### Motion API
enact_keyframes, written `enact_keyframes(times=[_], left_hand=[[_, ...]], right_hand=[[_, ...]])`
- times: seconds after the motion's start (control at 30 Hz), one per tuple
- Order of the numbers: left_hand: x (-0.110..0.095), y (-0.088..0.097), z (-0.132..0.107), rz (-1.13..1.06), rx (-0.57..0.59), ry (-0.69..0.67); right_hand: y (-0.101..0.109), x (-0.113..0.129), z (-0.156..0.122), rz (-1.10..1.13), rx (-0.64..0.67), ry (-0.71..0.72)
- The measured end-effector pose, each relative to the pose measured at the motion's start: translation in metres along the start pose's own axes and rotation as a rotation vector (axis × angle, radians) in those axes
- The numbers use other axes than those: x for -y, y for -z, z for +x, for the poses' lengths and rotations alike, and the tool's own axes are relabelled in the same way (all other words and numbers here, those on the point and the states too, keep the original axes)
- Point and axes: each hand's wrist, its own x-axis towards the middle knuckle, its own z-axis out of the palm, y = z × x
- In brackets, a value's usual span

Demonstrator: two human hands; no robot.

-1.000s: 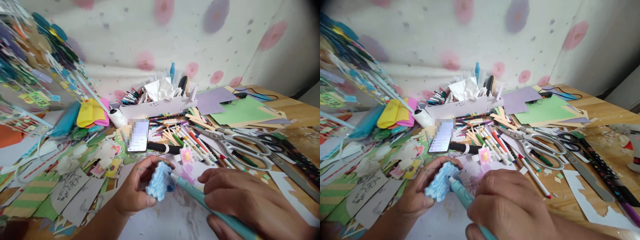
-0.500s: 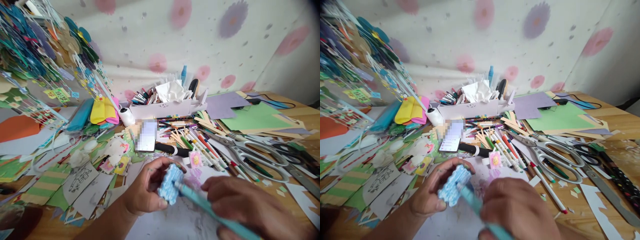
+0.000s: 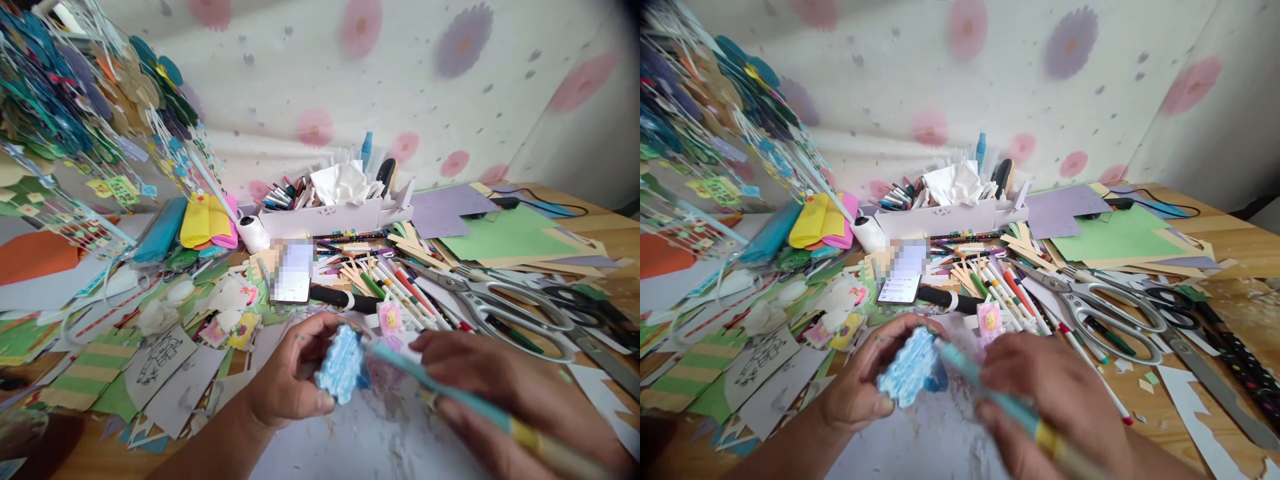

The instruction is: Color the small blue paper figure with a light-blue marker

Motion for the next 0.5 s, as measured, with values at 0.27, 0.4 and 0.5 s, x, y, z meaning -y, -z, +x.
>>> enact_keyframes(times=[0.27,0.4,0.5], left_hand=[[-0.002,-0.001,-0.001,0.082,0.124,0.138],[0.002,0.000,-0.002,0.098,0.164,0.155],[0.005,0.002,-0.003,0.098,0.158,0.160]], right_hand=[[0.013,-0.015,0.024,0.205,-0.213,-0.343],[-0.007,-0.025,0.049,0.018,0.234,-0.204],[-0.025,-0.031,0.073,0.006,0.360,-0.134]])
